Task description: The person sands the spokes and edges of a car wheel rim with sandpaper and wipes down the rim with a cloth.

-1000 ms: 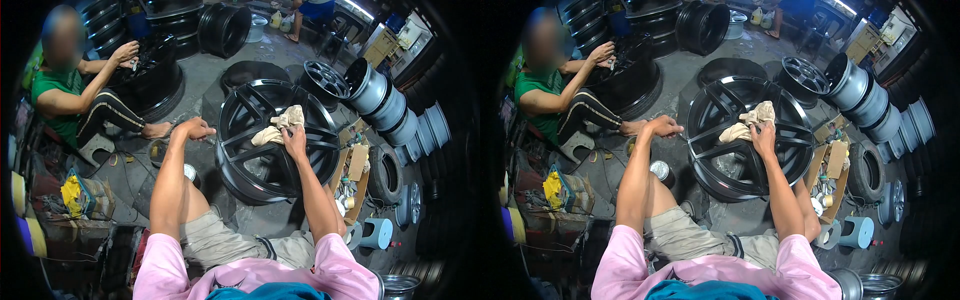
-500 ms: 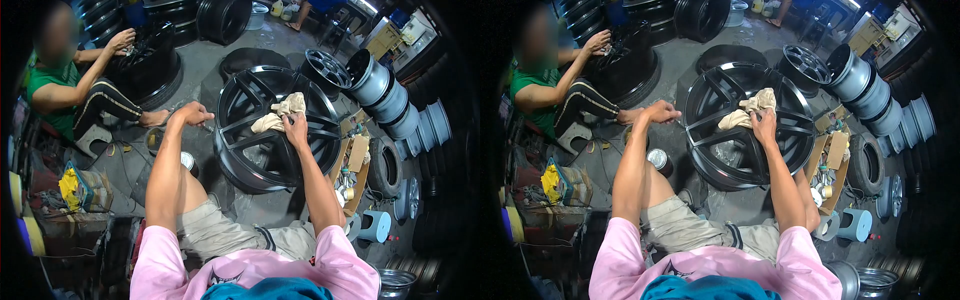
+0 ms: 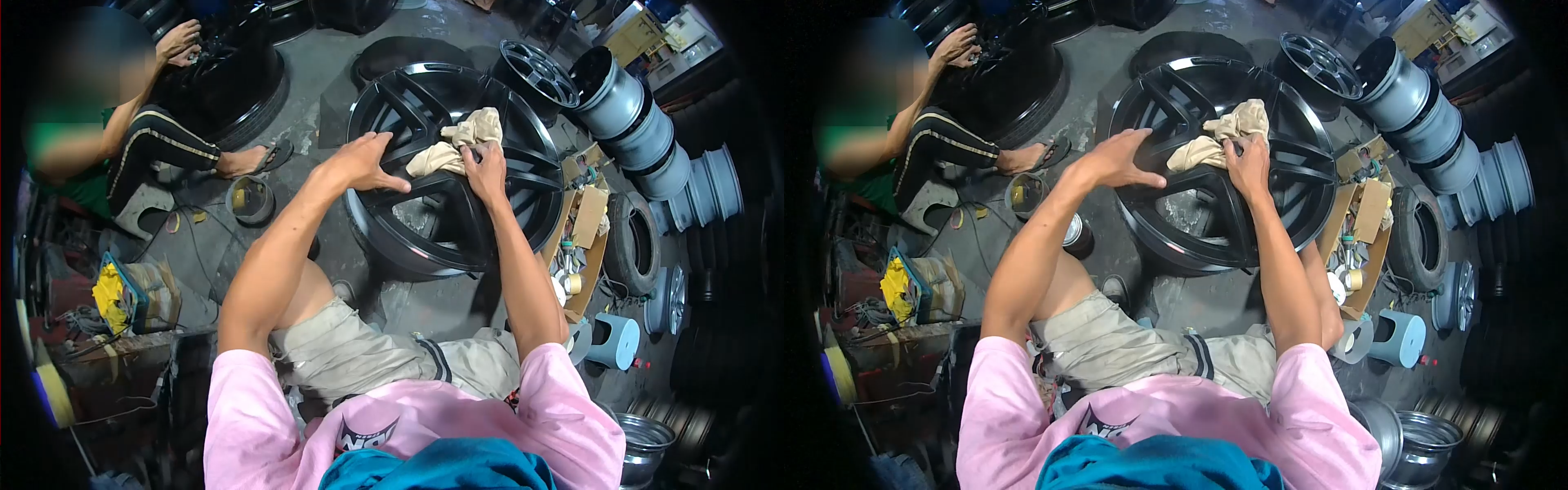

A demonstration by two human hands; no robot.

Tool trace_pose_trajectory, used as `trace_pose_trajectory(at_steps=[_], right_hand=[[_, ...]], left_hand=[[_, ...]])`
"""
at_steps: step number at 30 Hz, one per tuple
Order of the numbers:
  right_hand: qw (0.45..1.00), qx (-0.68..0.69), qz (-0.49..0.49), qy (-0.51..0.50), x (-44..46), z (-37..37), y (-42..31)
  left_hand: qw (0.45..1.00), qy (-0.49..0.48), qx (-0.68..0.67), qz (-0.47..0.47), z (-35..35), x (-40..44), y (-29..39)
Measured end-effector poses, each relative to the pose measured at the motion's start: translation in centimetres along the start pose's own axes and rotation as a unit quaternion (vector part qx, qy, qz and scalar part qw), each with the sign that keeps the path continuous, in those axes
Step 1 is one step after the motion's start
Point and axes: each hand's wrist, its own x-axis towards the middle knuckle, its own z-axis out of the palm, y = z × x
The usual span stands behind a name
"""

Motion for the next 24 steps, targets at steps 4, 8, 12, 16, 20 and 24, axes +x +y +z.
trace_pose_trajectory(at_steps=[4, 8, 12, 16, 20, 24], right_hand=[[1.000, 0.010, 0.007, -0.005, 0.0, -0.2, 0.0], [1.000, 0.019, 0.009, 0.006, -0.2, -0.2, -0.1], [0.999, 0.037, 0.013, 0.013, -0.2, -0.3, -0.3], [0.998, 0.063, 0.023, 0.010, -0.2, -0.5, -0.5], [0.994, 0.092, 0.057, -0.013, 0.0, -1.5, -0.4], [0.863, 0.464, 0.180, -0.092, -1.5, -5.2, -3.6]], left_hand=[[0.993, -0.114, 0.031, -0.027, 0.8, 0.3, 2.4], [0.992, -0.068, 0.098, -0.033, 3.1, 0.4, 3.3], [0.995, -0.022, 0.096, -0.020, 3.8, 0.7, 3.8], [0.996, -0.021, 0.080, -0.022, 3.2, 1.4, 5.0], [0.999, 0.040, 0.023, 0.025, 4.1, 3.0, 4.8], [0.983, 0.071, -0.127, 0.114, 2.1, 4.5, 8.5]])
